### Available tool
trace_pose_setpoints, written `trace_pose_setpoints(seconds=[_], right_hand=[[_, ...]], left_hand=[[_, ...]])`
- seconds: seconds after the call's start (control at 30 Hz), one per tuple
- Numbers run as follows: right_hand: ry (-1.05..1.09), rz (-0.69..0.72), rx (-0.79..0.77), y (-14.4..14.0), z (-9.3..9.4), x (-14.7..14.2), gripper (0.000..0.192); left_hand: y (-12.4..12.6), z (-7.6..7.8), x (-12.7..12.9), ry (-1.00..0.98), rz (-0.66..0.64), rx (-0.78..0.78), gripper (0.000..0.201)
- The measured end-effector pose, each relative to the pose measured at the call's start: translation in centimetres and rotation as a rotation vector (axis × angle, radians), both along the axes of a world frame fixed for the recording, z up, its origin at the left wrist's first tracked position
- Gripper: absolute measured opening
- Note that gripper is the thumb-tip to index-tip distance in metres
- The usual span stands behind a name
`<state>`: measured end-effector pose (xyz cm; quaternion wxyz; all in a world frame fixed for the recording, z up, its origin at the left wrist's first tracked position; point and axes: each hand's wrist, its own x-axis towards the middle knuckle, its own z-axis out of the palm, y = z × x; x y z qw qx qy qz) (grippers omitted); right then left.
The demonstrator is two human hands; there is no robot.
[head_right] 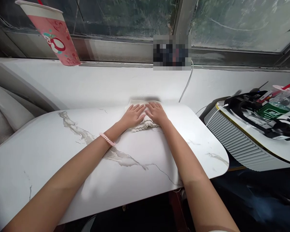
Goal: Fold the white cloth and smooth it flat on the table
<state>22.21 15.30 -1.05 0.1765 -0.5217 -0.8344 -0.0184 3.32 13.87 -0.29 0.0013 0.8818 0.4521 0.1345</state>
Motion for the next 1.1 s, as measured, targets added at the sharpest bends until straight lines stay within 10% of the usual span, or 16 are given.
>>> trace_pose_setpoints(seconds=[0.7,1.1], right_hand=[[0.050,0.145,-0.005,-21.6,1.0,-3.8,0.054],[0.079,0.156,-0.036,-21.6,1.1,-7.9,0.056]], left_hand=[[-21.0,-0.1,-4.2,0.078,-0.085,0.111,0.063],[-20.1,2.0,-8.7,0.143,-0.106,-0.075,0.060]])
